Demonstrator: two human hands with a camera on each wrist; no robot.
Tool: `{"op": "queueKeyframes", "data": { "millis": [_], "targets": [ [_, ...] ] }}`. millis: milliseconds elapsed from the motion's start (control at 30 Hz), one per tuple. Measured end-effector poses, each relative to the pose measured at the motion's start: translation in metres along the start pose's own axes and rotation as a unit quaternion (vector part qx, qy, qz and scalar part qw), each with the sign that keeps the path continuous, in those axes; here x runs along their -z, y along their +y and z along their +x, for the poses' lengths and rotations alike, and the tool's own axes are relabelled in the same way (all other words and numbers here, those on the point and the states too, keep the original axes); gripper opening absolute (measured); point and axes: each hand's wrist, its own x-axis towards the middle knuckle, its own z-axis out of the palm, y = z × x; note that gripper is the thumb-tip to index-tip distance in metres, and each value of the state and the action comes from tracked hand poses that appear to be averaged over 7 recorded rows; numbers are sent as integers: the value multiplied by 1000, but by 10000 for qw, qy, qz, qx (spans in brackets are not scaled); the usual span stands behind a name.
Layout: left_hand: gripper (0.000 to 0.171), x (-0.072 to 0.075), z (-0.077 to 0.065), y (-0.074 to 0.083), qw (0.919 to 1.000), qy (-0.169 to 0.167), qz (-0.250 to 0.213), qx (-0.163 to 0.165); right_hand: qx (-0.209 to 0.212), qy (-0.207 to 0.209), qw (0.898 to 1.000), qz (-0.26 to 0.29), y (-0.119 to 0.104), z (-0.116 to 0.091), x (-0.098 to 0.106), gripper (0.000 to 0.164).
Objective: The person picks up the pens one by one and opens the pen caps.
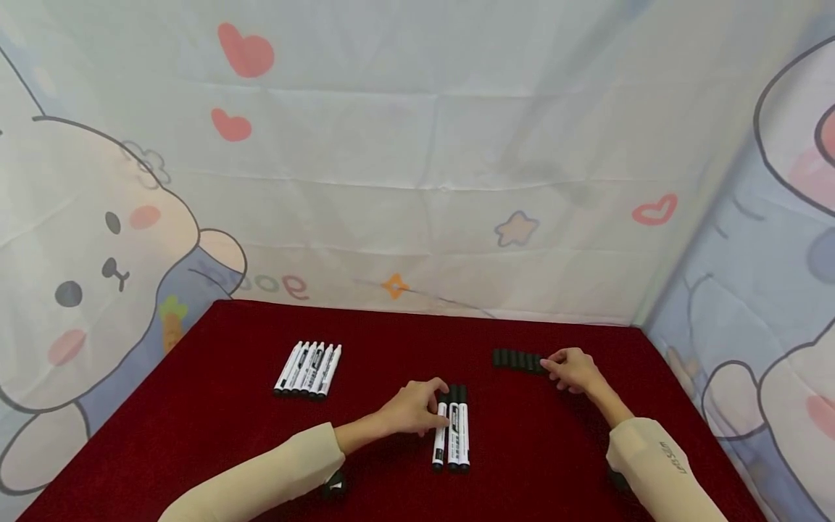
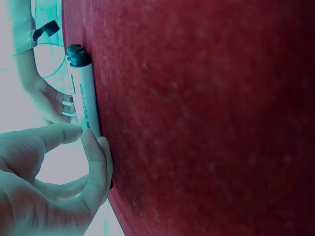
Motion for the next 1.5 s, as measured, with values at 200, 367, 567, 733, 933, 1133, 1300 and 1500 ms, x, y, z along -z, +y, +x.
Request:
{"op": "queueKeyframes", "data": {
  "millis": [200,367,567,733,933,1133,1300,1500],
  "targets": [
    [53,-6,2,2,9996,229,-111,115,191,28,9997,-146,-4,-8,7,47],
    [56,-3,2,5,9990,369,94,232,265,22,9995,-161,-11,-14,11,46],
    [59,9,0,-1,9921,521,1014,526,403,-63,9991,-99,-26,-23,15,45],
    [61,20,-3,-7,9881,635,1211,700,570,-143,9982,-121,-36,-26,15,43],
    [50,30,-7,-15,9885,649,1211,626,940,-229,9951,-214,-48,-29,12,41],
    [41,48,-12,-22,9905,443,1216,473,1317,-508,9898,-207,-63,-34,6,35],
    [40,64,-20,-29,9977,150,641,162,1619,-745,9838,-171,-73,-40,-5,33],
    [25,78,-34,-34,9974,-394,4,-605,1844,-1316,9740,23,-85,-53,-33,32]
  ]
}}
